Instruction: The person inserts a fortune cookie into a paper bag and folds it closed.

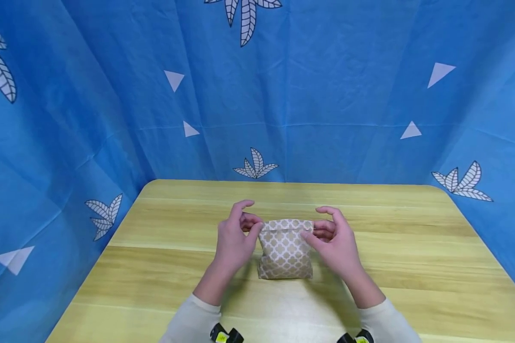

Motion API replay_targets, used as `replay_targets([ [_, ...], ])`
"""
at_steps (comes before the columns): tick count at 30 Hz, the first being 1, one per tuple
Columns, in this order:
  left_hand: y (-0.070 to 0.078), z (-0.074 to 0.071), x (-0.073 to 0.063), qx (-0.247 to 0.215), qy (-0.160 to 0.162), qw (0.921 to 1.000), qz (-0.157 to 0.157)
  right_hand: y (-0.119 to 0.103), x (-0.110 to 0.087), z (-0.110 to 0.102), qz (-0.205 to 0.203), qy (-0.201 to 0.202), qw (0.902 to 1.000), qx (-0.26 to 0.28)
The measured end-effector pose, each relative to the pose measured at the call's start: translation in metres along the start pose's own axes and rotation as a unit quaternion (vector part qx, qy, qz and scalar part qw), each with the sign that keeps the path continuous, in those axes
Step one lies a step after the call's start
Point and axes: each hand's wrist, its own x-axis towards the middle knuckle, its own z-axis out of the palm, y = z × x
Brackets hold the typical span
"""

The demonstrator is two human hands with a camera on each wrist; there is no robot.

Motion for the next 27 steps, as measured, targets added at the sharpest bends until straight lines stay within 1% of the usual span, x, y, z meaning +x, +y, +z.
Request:
replay_targets([
  [2, -0.005, 0.003, 0.001, -0.010, 0.006, 0.9997, -0.022, 0.004, 0.000, -0.002, 0.039, -0.027, 0.9988, -0.015],
  [4, -0.012, 0.007, 0.001, -0.023, 0.015, 0.9989, -0.039, 0.009, -0.001, -0.004, 0.065, -0.056, 0.9957, -0.035],
  [6, -0.019, 0.012, 0.002, -0.038, 0.030, 0.9971, -0.058, 0.014, -0.002, -0.003, 0.075, -0.075, 0.9928, -0.056],
  [8, -0.026, 0.016, 0.001, -0.053, 0.039, 0.9940, -0.087, 0.017, -0.002, -0.002, 0.079, -0.086, 0.9910, -0.065],
  [9, -0.028, 0.019, 0.001, -0.064, 0.042, 0.9914, -0.106, 0.019, -0.003, -0.001, 0.082, -0.088, 0.9903, -0.069],
  [11, -0.032, 0.024, -0.002, -0.076, 0.039, 0.9850, -0.150, 0.021, -0.004, 0.001, 0.086, -0.086, 0.9899, -0.073],
  [13, -0.034, 0.028, -0.005, -0.075, 0.025, 0.9781, -0.192, 0.023, -0.004, 0.002, 0.091, -0.083, 0.9898, -0.071],
  [14, -0.034, 0.029, -0.008, -0.068, 0.015, 0.9749, -0.212, 0.025, -0.004, 0.003, 0.093, -0.081, 0.9897, -0.072],
  [15, -0.034, 0.031, -0.010, -0.057, 0.003, 0.9721, -0.228, 0.026, -0.004, 0.004, 0.095, -0.079, 0.9897, -0.073],
  [17, -0.033, 0.033, -0.015, -0.029, -0.021, 0.9677, -0.250, 0.030, -0.004, 0.005, 0.095, -0.074, 0.9898, -0.075],
  [20, -0.030, 0.036, -0.020, -0.003, -0.056, 0.9622, -0.267, 0.035, -0.002, 0.006, 0.096, -0.065, 0.9896, -0.084],
  [23, -0.027, 0.039, -0.023, -0.002, -0.086, 0.9577, -0.275, 0.039, -0.001, 0.007, 0.097, -0.058, 0.9890, -0.096],
  [25, -0.026, 0.040, -0.025, -0.001, -0.100, 0.9559, -0.276, 0.042, 0.000, 0.008, 0.100, -0.054, 0.9883, -0.101],
  [27, -0.026, 0.042, -0.026, 0.001, -0.105, 0.9551, -0.277, 0.044, 0.000, 0.009, 0.106, -0.052, 0.9878, -0.102],
])
